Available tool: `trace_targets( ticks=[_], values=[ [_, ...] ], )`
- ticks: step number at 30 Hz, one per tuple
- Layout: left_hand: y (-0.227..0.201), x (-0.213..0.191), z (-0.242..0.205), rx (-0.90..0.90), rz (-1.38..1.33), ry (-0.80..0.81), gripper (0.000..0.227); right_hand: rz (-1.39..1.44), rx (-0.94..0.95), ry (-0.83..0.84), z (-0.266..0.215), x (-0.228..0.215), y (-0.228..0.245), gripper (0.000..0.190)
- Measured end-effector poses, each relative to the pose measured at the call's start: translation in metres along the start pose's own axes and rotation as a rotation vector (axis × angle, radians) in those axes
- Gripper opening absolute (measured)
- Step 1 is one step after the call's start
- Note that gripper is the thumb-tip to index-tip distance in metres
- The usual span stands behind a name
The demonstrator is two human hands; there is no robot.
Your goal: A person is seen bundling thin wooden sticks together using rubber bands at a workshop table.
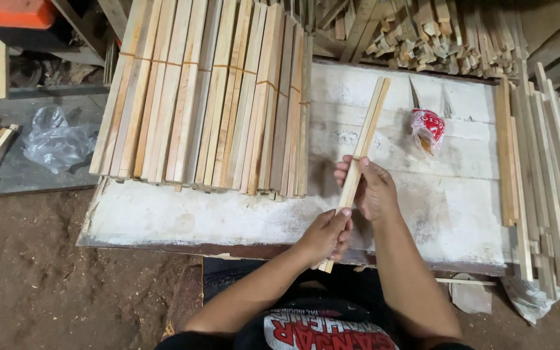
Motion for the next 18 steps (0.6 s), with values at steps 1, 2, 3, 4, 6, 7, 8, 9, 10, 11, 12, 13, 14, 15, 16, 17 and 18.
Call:
trace_targets(
  ticks=[1, 2, 3, 4, 6, 7, 8, 9, 10, 11, 12, 13, 14, 15, 16, 17, 18],
  values=[
    [0.000, 0.000, -0.001, 0.003, 0.000, -0.002, 0.036, 0.000, 0.000, 0.003, 0.000, -0.001, 0.000, 0.039],
    [0.000, 0.001, -0.001, 0.007, -0.007, -0.003, 0.036, -0.002, 0.014, 0.013, 0.001, -0.002, -0.002, 0.039],
    [0.000, 0.001, -0.002, 0.011, -0.013, -0.004, 0.036, -0.004, 0.028, 0.022, 0.001, -0.002, -0.003, 0.039],
    [-0.001, 0.000, -0.001, 0.017, -0.015, -0.009, 0.036, -0.003, 0.029, 0.030, 0.001, -0.001, -0.001, 0.039],
    [0.000, 0.001, -0.001, 0.027, -0.007, 0.002, 0.036, -0.047, 0.048, 0.071, -0.001, 0.002, 0.002, 0.041],
    [0.000, 0.000, 0.000, 0.031, -0.009, -0.001, 0.036, -0.047, 0.049, 0.075, -0.003, 0.006, 0.004, 0.041],
    [0.000, 0.000, 0.000, 0.032, -0.031, 0.001, 0.036, -0.043, 0.010, 0.062, -0.004, 0.009, 0.009, 0.039],
    [0.001, 0.000, 0.000, 0.034, -0.053, 0.004, 0.035, -0.039, -0.028, 0.048, -0.006, 0.013, 0.013, 0.038],
    [-0.001, -0.001, -0.001, 0.041, -0.055, -0.001, 0.035, -0.039, -0.027, 0.056, 0.006, -0.008, -0.002, 0.038],
    [-0.002, -0.001, -0.002, 0.049, -0.044, 0.012, 0.036, -0.115, -0.091, 0.014, 0.019, -0.031, -0.015, 0.030],
    [-0.004, -0.002, -0.004, 0.059, -0.032, 0.023, 0.036, -0.190, -0.155, -0.027, 0.032, -0.052, -0.028, 0.023],
    [-0.001, -0.005, -0.005, 0.068, -0.033, 0.017, 0.036, -0.188, -0.155, -0.016, 0.032, -0.049, -0.029, 0.023],
    [0.001, -0.009, -0.006, 0.093, 0.023, 0.003, 0.036, -0.176, -0.142, -0.039, 0.033, -0.047, -0.031, 0.016],
    [0.003, -0.012, -0.007, 0.117, 0.080, -0.012, 0.036, -0.165, -0.129, -0.061, 0.033, -0.045, -0.033, 0.012],
    [0.000, -0.019, -0.020, 0.127, 0.074, -0.024, 0.036, -0.165, -0.125, -0.045, 0.031, -0.031, -0.025, 0.012],
    [-0.005, -0.023, -0.033, 0.165, 0.157, -0.013, 0.036, -0.165, -0.128, -0.043, 0.029, -0.017, -0.016, 0.010],
    [-0.009, -0.028, -0.046, 0.201, 0.242, -0.003, 0.035, -0.164, -0.131, -0.042, 0.027, -0.002, -0.007, 0.009]
  ],
)
Point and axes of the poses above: each hand's wrist, its own z-axis towards the middle knuckle, its own x-axis out of the palm, y = z × x, the point moved 5 cm from there along z, towards the middle knuckle, and after that the axes turned 9 degrees about -x, right-handed, at the moved point
